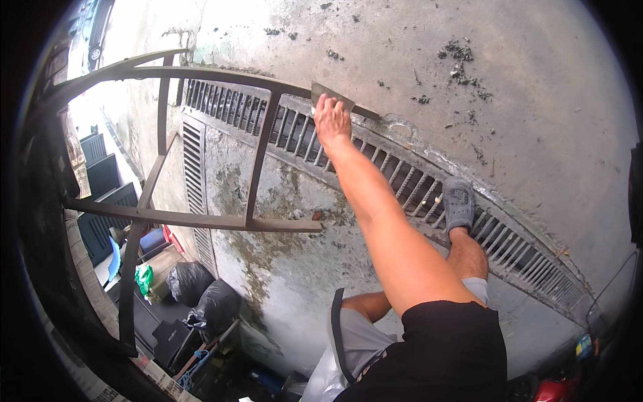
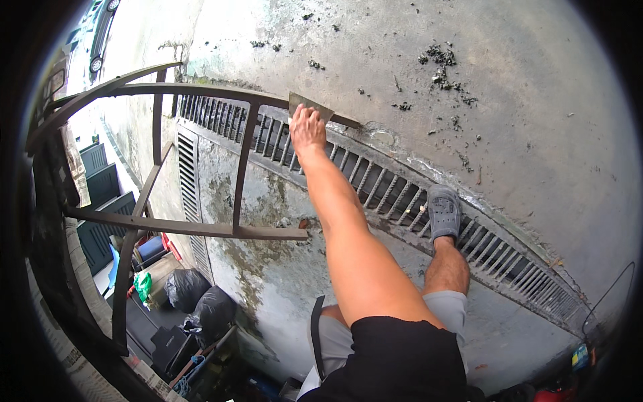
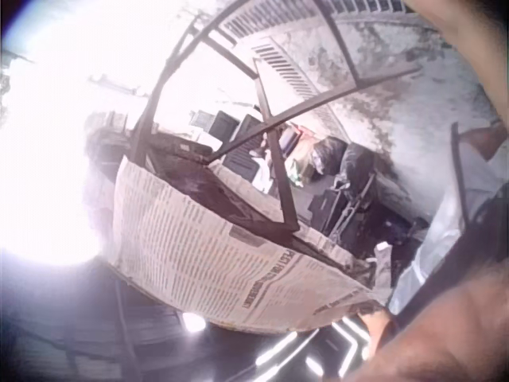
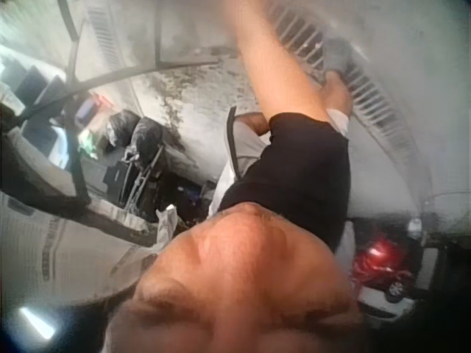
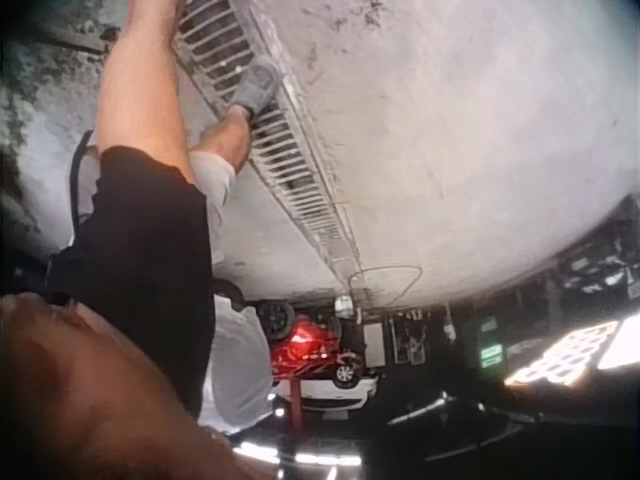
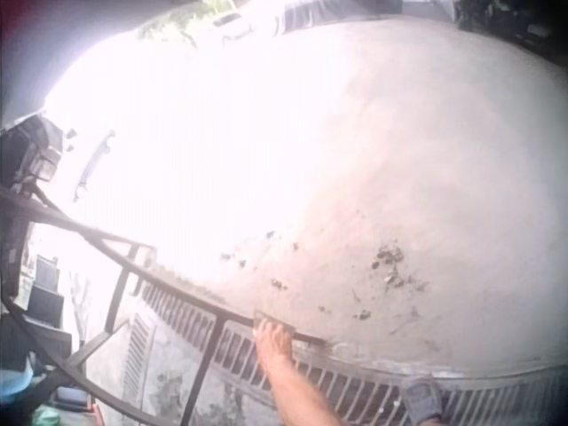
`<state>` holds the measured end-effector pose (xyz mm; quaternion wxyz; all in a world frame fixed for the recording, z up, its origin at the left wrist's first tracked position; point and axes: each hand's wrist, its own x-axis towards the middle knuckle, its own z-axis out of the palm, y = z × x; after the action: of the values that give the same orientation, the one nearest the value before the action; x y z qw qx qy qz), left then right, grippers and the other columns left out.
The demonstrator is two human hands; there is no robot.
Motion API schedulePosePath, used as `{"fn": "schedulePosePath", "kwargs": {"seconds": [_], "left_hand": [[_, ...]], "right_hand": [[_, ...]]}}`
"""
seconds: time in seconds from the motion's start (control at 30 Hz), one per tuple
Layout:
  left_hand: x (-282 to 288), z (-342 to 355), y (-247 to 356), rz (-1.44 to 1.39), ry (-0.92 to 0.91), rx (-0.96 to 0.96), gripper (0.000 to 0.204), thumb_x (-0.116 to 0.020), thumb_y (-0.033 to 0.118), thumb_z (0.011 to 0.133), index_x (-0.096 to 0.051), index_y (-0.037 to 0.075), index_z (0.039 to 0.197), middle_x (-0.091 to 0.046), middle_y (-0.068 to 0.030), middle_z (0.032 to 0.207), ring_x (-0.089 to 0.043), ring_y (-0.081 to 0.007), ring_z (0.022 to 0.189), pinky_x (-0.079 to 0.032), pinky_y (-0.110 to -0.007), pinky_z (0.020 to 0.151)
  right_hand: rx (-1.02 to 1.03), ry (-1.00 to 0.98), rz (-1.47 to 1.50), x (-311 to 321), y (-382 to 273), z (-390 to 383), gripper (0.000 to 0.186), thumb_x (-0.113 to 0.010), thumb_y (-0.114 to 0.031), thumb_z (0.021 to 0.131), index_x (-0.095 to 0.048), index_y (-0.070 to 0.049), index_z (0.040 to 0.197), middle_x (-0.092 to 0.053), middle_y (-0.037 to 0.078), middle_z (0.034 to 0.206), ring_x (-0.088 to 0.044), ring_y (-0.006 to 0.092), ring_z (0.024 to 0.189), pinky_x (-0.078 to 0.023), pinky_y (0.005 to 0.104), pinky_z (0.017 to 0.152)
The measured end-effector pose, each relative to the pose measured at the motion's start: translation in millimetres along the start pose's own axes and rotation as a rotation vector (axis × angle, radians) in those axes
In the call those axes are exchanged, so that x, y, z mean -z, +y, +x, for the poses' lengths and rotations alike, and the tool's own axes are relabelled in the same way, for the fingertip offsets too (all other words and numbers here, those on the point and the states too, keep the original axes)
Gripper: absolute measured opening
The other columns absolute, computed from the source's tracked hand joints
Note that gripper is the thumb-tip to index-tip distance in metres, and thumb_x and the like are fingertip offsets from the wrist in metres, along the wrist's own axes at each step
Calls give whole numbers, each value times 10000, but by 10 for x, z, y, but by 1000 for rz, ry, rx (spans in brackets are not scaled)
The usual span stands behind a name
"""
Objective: The person sands a large gray car fender with a sanding block, moving the block across the surface in repeated strokes. The person repositions the fender on a metal stand and continues sanding different areas.
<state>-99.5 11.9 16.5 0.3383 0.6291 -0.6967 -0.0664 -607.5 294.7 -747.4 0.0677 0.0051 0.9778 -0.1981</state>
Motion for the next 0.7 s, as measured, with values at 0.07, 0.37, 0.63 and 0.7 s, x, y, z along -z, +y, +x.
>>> {"fn": "schedulePosePath", "kwargs": {"seconds": [0.07,0.37,0.63,0.7], "left_hand": [[31,-61,-91,42,10,16,596,-417,480,1070,-648,-37,1256,-662,-248,1267,-600,-410,1164,-471,-542,997],[-120,14,-84,102,18,-25,581,-396,456,1074,-657,-30,1257,-666,-251,1274,-603,-417,1189,-469,-523,1012],[-324,117,-23,149,-12,-93,570,-377,434,1077,-665,-23,1257,-671,-254,1280,-606,-424,1211,-468,-505,1025],[-303,94,3,154,-31,-115,568,-373,429,1077,-667,-22,1257,-672,-255,1282,-607,-426,1217,-467,-501,1028]], "right_hand": [[108,-116,142,-56,-25,-531,460,-569,-100,984,-539,2,1431,-650,221,1260,-673,318,1086,-624,375,818],[-719,-69,1817,236,8,-286,196,-697,-168,990,-712,-24,1123,-761,112,1038,-732,174,875,-616,332,722],[-1483,84,2132,-33,-536,-50,250,-728,-169,972,-638,-7,1140,-709,157,965,-729,249,694,-606,326,449],[-1757,-111,2048,-186,-618,-634,322,-690,-81,956,-574,-11,1248,-690,178,1079,-735,292,816,-633,363,494]]}}
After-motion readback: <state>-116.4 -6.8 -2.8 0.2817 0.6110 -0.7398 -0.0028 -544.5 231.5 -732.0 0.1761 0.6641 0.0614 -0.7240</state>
